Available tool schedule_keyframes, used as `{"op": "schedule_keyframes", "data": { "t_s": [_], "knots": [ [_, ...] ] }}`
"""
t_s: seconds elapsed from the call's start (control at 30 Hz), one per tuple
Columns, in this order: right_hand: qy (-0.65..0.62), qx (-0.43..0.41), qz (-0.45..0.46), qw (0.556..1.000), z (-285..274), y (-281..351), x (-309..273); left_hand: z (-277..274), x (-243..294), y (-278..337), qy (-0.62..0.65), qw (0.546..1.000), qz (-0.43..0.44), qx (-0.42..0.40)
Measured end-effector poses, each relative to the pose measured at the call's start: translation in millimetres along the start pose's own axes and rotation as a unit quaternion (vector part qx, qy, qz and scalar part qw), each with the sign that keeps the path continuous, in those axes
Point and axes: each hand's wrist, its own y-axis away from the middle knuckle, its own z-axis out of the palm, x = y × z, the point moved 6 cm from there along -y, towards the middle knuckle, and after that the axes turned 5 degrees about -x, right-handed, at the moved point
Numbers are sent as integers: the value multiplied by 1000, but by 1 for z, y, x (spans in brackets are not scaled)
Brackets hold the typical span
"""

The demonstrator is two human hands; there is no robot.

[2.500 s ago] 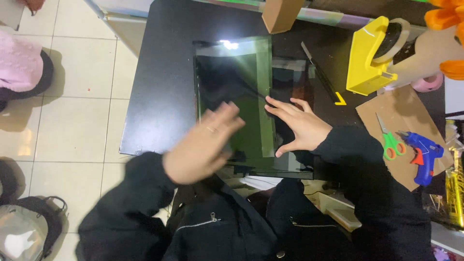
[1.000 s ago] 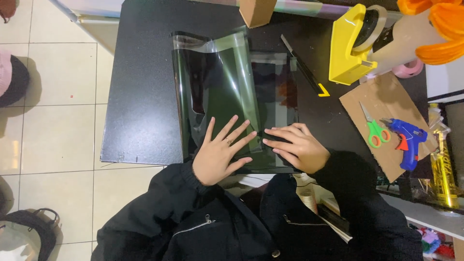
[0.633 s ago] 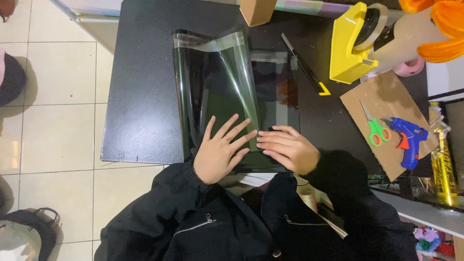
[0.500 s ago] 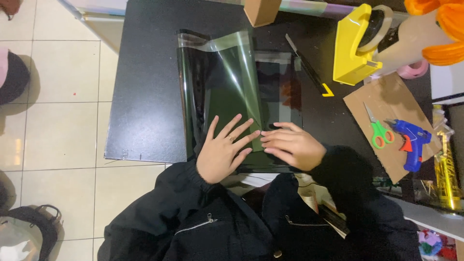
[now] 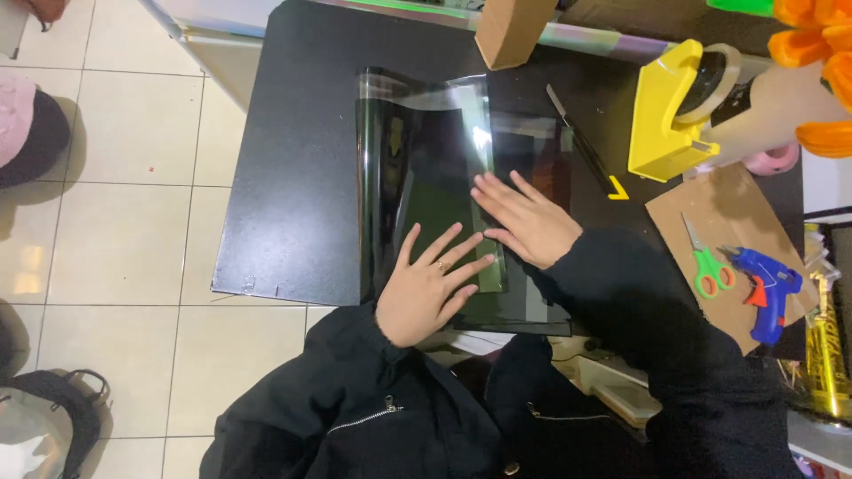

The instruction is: The person applies a transparent protective film to a black rectangular object. They align the film, smooth it down with their hands to remove air bubbles, and then peel off the top protective layer.

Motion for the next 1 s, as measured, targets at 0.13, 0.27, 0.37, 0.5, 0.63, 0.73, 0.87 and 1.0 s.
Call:
{"op": "schedule_keyframes", "data": {
  "t_s": [0.13,0.27,0.37,0.5,0.63,0.73,0.87,1.0],
  "knots": [
    [-7,-19,26,999,5,3,7,3,-2,1,-7,1000,-1,-1],
    [-2,-19,27,999,6,4,9,-9,1,1,29,999,9,17],
    [14,-14,21,1000,2,3,4,-34,2,10,120,992,12,37],
    [28,-9,31,999,4,3,7,-74,-40,38,139,980,-47,133],
    [33,-17,31,999,4,3,7,-113,-98,47,-15,984,-93,149],
    [47,-14,14,999,0,1,4,-119,-117,25,39,994,-23,103],
    [46,-10,19,999,6,3,5,-107,-152,10,100,985,-25,138],
    [44,-12,26,999,-1,0,3,-103,-157,5,79,989,-23,124]
  ]
}}
